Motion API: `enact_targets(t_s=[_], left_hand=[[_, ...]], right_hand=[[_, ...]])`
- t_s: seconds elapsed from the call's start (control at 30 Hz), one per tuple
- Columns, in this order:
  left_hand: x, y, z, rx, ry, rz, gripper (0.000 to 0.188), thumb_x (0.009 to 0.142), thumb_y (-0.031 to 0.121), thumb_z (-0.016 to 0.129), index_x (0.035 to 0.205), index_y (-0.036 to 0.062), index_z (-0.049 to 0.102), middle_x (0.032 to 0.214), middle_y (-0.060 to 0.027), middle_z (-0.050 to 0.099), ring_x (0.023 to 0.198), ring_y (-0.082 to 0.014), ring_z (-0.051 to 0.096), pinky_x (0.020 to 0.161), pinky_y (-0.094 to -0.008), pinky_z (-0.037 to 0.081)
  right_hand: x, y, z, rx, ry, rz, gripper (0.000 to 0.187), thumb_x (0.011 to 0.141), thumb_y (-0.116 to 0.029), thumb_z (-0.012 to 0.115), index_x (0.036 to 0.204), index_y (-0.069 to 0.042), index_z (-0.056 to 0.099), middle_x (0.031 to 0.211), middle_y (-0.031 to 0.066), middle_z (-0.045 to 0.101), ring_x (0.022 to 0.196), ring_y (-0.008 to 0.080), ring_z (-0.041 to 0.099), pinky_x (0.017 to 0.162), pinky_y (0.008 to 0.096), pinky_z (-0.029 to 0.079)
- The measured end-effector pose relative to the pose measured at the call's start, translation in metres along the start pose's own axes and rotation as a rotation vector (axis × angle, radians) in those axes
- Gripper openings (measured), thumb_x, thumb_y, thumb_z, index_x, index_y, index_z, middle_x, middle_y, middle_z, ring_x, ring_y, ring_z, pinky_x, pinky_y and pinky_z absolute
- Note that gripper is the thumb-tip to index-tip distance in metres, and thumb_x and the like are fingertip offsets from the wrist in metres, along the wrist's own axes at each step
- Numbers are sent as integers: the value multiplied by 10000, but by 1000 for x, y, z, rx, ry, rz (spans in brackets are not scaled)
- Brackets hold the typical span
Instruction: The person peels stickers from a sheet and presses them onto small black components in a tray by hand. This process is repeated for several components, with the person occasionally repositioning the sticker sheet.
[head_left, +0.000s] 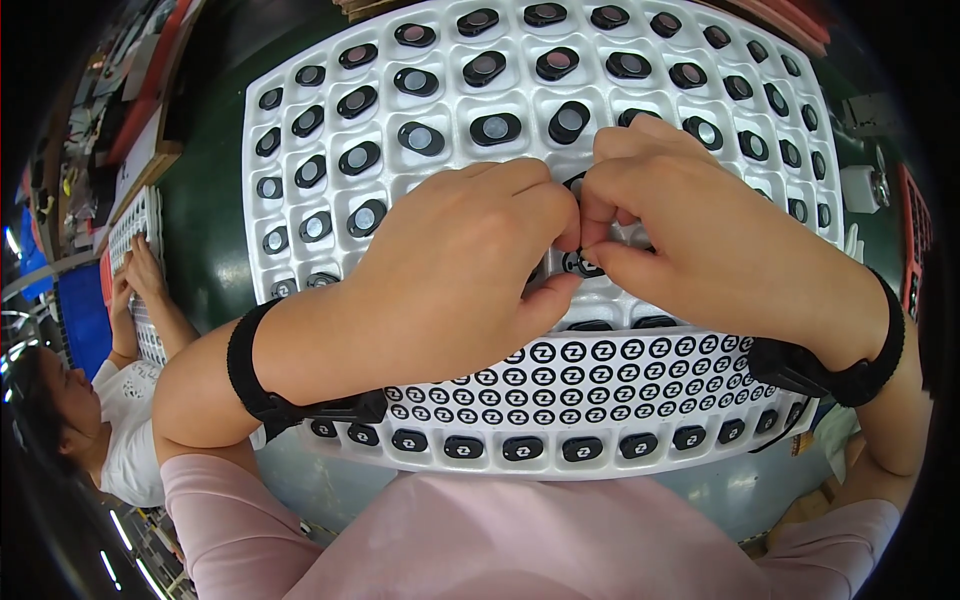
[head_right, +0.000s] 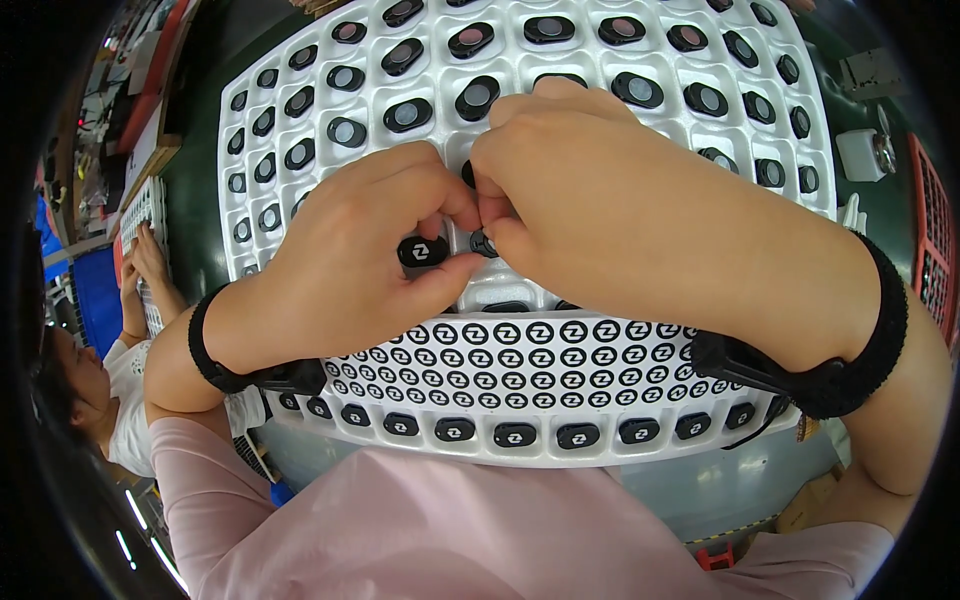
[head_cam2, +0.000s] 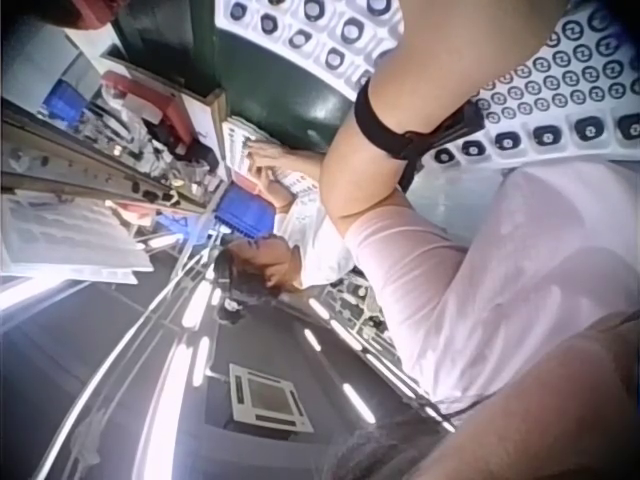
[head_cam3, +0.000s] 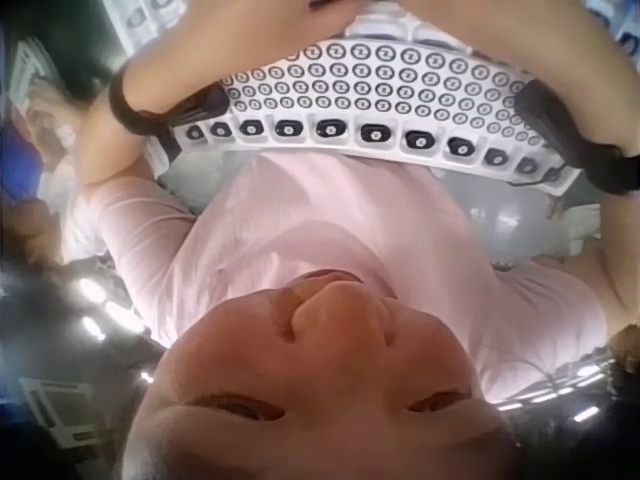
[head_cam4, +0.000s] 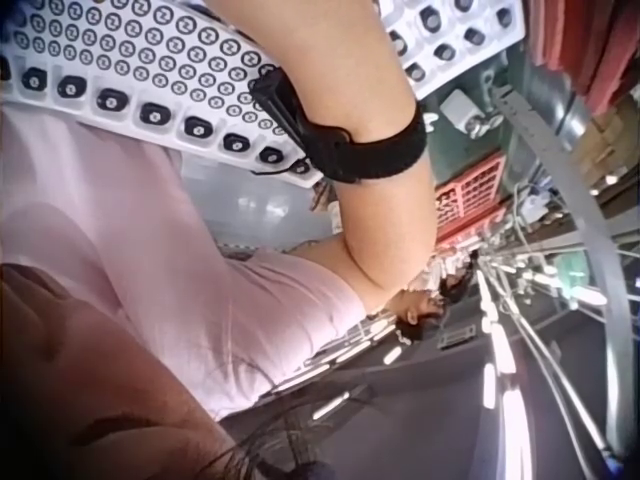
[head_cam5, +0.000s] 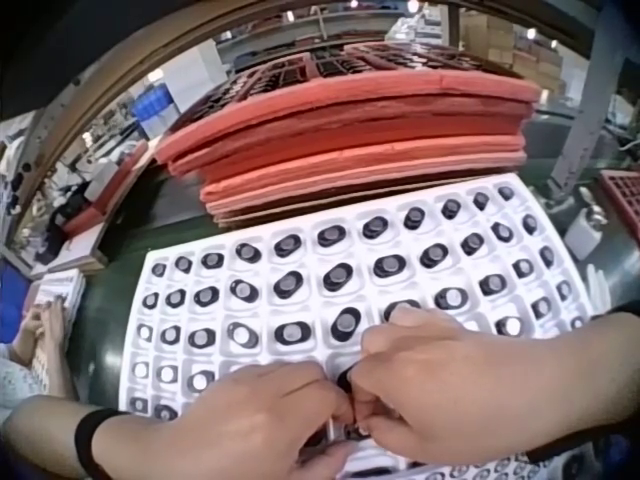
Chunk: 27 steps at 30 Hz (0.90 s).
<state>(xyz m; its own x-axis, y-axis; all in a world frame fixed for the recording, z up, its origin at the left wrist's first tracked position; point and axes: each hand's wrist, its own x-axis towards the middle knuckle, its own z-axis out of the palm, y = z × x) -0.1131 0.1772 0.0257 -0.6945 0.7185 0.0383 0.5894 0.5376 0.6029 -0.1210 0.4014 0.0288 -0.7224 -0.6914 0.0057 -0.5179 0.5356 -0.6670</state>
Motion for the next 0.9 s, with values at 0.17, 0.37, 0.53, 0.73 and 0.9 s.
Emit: enact_targets(t_s=[0.17, 0.37, 0.53, 0.73, 0.9], left_hand=[[1, 7, 1, -3, 6, 0, 262, 749, 86, 825, 941, 72, 649, 836, -51, 574, 706, -198, 624, 617, -340, 497], [2, 11, 0, 7, -1, 1, 258, 749, 89, 827, 935, 68, 649, 837, -51, 576, 718, -199, 627, 620, -339, 497], [-1, 2, -2, -17, -8, 28, 258, 767, 73, 805, 980, 70, 659, 851, -63, 578, 724, -209, 621, 625, -348, 497], [-8, 2, -15, 237, -51, 294, 339, 768, 46, 752, 1098, 82, 685, 878, -64, 569, 755, -228, 604, 633, -353, 487], [-7, 9, -20, 457, -72, 447, 347, 784, 88, 713, 1131, 89, 703, 872, -43, 553, 765, -218, 578, 631, -345, 466]], right_hand=[[-6, -3, -2, -30, 12, -1, 54, 794, -44, 666, 829, -25, 629, 861, 90, 558, 930, 282, 541, 850, 392, 454], [-9, -4, -5, 2, 27, -1, 66, 795, -21, 668, 832, -20, 613, 868, 92, 573, 940, 269, 556, 825, 382, 467], [-3, -7, -18, 59, -26, 27, 79, 806, 2, 670, 848, -15, 606, 866, 86, 570, 914, 252, 563, 794, 354, 473], [-25, -12, -43, 112, -26, 182, 136, 796, 27, 692, 850, -17, 575, 868, 75, 555, 861, 235, 551, 791, 330, 459], [-48, -14, -48, 73, 64, 60, 168, 774, 44, 699, 839, -26, 561, 889, 76, 571, 871, 238, 555, 820, 353, 450]])
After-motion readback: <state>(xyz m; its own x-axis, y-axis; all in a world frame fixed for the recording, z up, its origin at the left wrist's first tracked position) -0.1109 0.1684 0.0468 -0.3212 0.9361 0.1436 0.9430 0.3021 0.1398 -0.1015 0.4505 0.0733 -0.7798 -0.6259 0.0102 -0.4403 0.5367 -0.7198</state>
